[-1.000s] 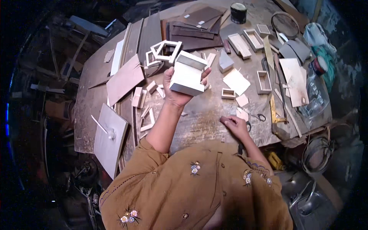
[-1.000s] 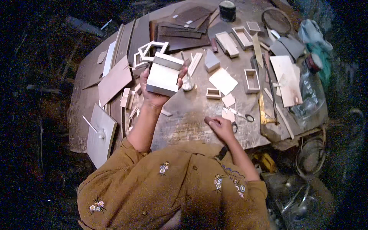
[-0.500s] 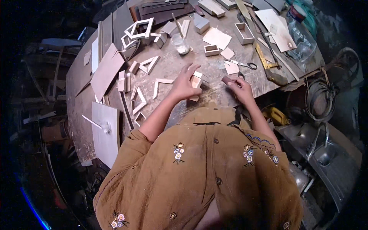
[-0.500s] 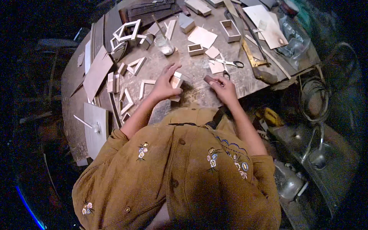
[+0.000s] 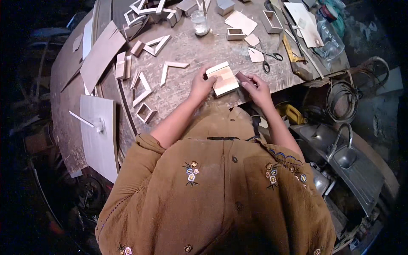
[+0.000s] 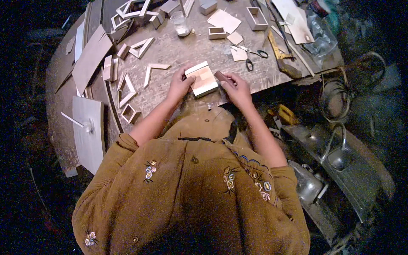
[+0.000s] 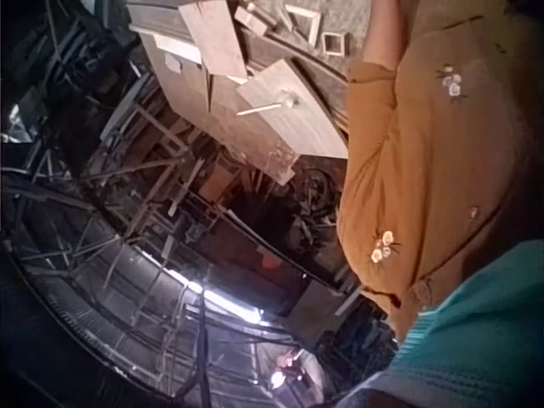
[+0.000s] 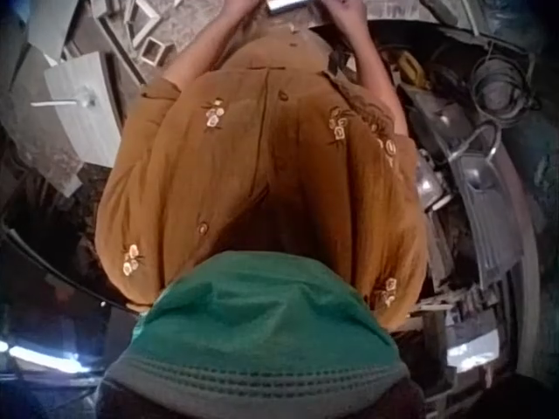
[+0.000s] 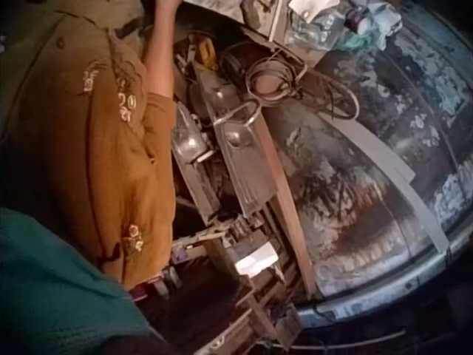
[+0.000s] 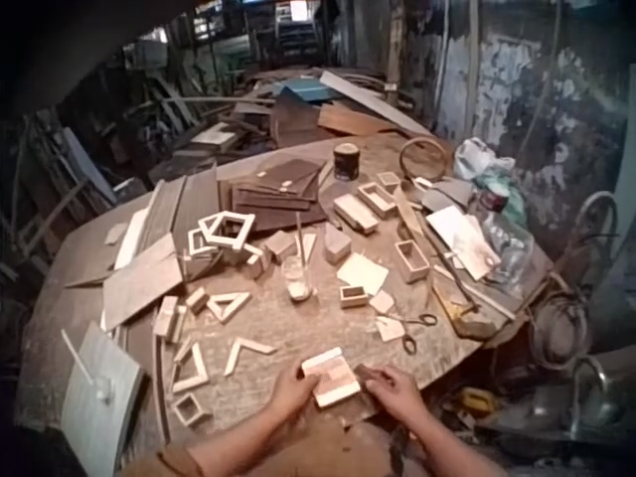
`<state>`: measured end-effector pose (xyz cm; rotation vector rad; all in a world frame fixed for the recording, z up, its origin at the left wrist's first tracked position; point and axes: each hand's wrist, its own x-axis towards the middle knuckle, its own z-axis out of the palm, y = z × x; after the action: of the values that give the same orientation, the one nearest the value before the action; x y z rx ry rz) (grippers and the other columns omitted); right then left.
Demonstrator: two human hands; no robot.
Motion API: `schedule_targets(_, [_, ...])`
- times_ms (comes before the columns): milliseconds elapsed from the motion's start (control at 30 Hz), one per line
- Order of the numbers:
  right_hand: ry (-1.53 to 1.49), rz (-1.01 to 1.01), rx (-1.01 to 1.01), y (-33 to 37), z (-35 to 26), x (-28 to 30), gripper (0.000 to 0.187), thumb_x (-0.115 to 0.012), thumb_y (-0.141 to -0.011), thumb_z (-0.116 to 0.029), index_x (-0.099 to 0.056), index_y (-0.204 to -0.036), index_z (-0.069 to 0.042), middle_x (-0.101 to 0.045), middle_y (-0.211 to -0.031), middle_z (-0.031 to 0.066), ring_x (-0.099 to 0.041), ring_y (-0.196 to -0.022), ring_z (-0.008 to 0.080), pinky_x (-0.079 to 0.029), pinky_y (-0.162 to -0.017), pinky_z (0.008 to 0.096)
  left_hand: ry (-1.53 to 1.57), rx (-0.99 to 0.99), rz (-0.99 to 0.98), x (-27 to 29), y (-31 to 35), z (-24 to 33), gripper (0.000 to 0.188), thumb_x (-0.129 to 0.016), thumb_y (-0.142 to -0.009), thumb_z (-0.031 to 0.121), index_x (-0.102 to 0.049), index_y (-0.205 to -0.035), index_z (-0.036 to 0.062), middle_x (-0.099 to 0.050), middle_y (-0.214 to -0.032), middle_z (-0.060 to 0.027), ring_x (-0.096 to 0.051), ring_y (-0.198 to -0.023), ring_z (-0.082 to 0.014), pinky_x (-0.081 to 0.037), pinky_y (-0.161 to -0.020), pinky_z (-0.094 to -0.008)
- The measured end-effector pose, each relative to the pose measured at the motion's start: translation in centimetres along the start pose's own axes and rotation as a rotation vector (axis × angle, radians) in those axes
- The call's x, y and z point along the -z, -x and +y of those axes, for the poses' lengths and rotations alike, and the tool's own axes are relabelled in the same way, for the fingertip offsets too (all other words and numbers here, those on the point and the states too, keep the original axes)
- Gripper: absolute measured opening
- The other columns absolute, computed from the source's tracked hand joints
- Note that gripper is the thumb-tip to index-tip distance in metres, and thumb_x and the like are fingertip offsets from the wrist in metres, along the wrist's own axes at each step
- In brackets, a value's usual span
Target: Assembling and sanding small wooden components to create miniature boxes.
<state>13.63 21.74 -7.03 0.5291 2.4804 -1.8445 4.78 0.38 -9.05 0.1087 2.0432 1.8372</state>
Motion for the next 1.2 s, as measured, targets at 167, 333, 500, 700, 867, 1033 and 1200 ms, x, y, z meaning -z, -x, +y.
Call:
schedule_targets(167, [0.14, -0.005, 0.112, -0.6, -1.8, -1.4, 0.035, -0.069, -0.085, -0.022, -0.064, -0.114, -0.003, -0.068, -0.1, 0.0086, -0.063, -0.091, 0.0168, -0.05, -0.082, 0.0306, 0.293, 0.021, 0.034, -1.1, 3.9, -0.7, 0.054, -0.06, -0.081, -0.001, -0.047, -0.133, 0.0039, -0.059, -0.118, -0.0105, -0.059, -0.098, -0.0164, -0.048, -0.085, -0.0274])
schedule_targets(333, [0.283, 0.03, 0.212, -0.6, -2.6, -2.1, 0.036, -0.067, -0.085, -0.024, -0.065, -0.116, -0.006, -0.069, -0.106, 0.0161, -0.067, -0.096, 0.0249, -0.051, -0.085, 0.0349, -0.082, -0.066, -0.059, 0.9, 5.3, -0.1, 0.072, -0.075, -0.073, 0.015, -0.044, -0.137, 0.0043, -0.056, -0.126, -0.0151, -0.055, -0.118, -0.0267, -0.046, -0.097, -0.0368])
schedule_targets(500, [0.479, 0.034, 0.191, 1.8, -5.5, -2.7, 0.033, -0.065, -0.087, -0.028, -0.068, -0.113, -0.008, -0.067, -0.105, 0.0187, -0.065, -0.098, 0.0335, -0.05, -0.086, 0.0391, -0.711, -0.355, -0.038, 1.9, 5.7, 0.1, 0.134, -0.09, -0.048, 0.047, -0.016, -0.15, 0.0029, -0.033, -0.148, -0.0241, -0.034, -0.136, -0.0401, -0.029, -0.111, -0.048])
schedule_targets(700, [0.681, 0.167, 0.305, 1.7, -5.4, -4.2, 0.024, -0.065, -0.085, -0.028, -0.072, -0.106, -0.019, -0.065, -0.094, 0.0126, -0.064, -0.087, 0.0324, -0.052, -0.076, 0.0428, -0.64, -0.408, 0.085, -0.9, 5.9, -2.2, 0.137, -0.09, -0.045, 0.051, -0.014, -0.149, 0.0033, -0.037, -0.144, -0.0208, -0.039, -0.132, -0.0356, -0.022, -0.109, -0.051])
schedule_targets(867, [0.673, 0.226, 0.377, 2.0, -4.4, -5.3, 0.021, -0.075, -0.077, -0.021, -0.073, -0.095, -0.011, -0.063, -0.088, 0.0104, -0.064, -0.08, 0.0299, -0.052, -0.07, 0.039, -0.634, -0.4, 0.176, -1.6, 4.7, -2.2, 0.114, -0.085, -0.05, 0.04, -0.027, -0.142, 0.0048, -0.047, -0.132, -0.0165, -0.045, -0.124, -0.0327, -0.025, -0.106, -0.0487])
schedule_targets(1033, [0.788, 0.115, 0.525, 2.1, -5.2, -5.7, 0.018, -0.075, -0.076, -0.02, -0.073, -0.093, -0.012, -0.064, -0.086, 0.0089, -0.063, -0.079, 0.0284, -0.052, -0.067, 0.0382, -0.629, -0.453, 0.224, -1.4, 4.6, -2.7, 0.1, -0.081, -0.052, 0.04, -0.035, -0.135, 0.007, -0.051, -0.125, -0.0132, -0.049, -0.117, -0.0306, -0.026, -0.105, -0.0482])
schedule_targets(1200, [0.771, 0.209, 0.467, -0.2, -5.4, -5.3, 0.011, -0.07, -0.08, -0.019, -0.072, -0.091, -0.016, -0.062, -0.085, 0.0088, -0.062, -0.079, 0.0307, -0.051, -0.067, 0.0405, -0.625, -0.503, 0.25, -1.4, 5.0, -2.6, 0.099, -0.081, -0.053, 0.04, -0.036, -0.135, 0.008, -0.051, -0.123, -0.0129, -0.049, -0.116, -0.0306, -0.026, -0.104, -0.0473])
